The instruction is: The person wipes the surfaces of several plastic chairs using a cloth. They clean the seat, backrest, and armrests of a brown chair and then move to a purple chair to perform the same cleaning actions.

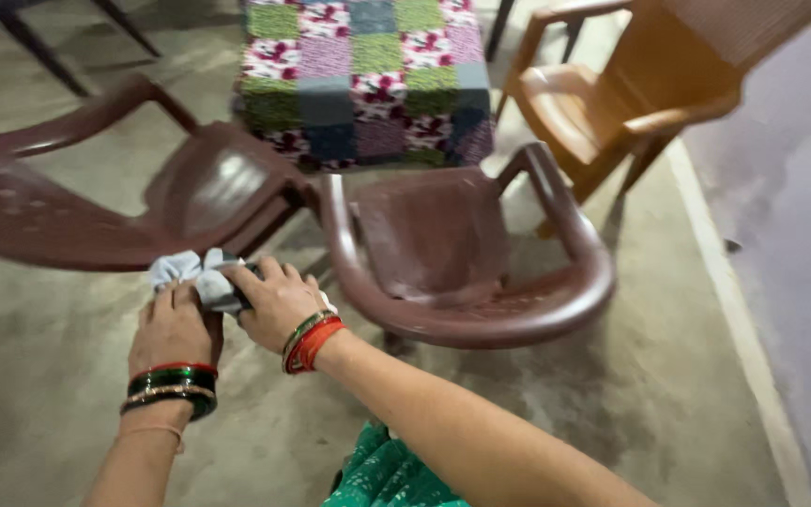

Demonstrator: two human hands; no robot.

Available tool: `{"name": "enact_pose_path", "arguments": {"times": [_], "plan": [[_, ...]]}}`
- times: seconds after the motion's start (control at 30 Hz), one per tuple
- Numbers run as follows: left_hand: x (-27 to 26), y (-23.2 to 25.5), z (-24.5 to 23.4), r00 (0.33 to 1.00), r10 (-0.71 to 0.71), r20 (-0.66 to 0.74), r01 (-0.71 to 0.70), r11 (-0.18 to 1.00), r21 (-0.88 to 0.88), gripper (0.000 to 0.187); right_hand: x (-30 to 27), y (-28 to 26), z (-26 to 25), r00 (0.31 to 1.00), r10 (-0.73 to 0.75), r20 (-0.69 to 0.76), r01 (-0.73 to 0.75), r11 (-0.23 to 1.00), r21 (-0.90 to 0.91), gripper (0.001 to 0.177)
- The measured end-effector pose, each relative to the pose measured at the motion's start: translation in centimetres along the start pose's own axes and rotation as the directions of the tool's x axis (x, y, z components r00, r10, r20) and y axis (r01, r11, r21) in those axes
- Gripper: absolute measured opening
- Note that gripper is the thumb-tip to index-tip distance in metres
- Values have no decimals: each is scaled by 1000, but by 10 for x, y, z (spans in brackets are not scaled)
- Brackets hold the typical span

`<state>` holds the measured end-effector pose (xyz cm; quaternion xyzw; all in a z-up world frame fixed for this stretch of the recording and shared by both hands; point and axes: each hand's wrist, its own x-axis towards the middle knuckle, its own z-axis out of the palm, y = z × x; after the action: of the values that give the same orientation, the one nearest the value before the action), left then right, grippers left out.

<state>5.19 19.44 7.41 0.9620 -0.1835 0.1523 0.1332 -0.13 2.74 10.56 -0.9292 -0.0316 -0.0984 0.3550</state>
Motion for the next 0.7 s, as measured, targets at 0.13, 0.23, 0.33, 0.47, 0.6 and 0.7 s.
{"name": "enact_pose_path", "arguments": {"times": [0.13,0.23,0.33,0.47,0.6,0.7], "plan": [[20,-80,-31,995,37,-97,-29,996,81,39,45,-55,40,995,-98,-36,99,995,23,60],[24,-129,-41,996,15,-93,-5,994,109,40,68,-85,78,995,-95,-23,96,994,43,61],[31,-165,-43,998,-42,-48,48,990,132,44,86,-103,116,997,-62,-50,63,998,28,62],[64,-211,-29,995,-50,-85,64,983,170,46,127,-112,162,986,-71,-151,78,996,42,64],[106,-269,-9,994,-103,-48,110,972,209,46,176,-122,216,973,-49,-227,68,995,77,67],[121,-310,11,984,-165,72,147,967,207,50,204,-125,249,989,22,-148,-7,995,101,68]]}}
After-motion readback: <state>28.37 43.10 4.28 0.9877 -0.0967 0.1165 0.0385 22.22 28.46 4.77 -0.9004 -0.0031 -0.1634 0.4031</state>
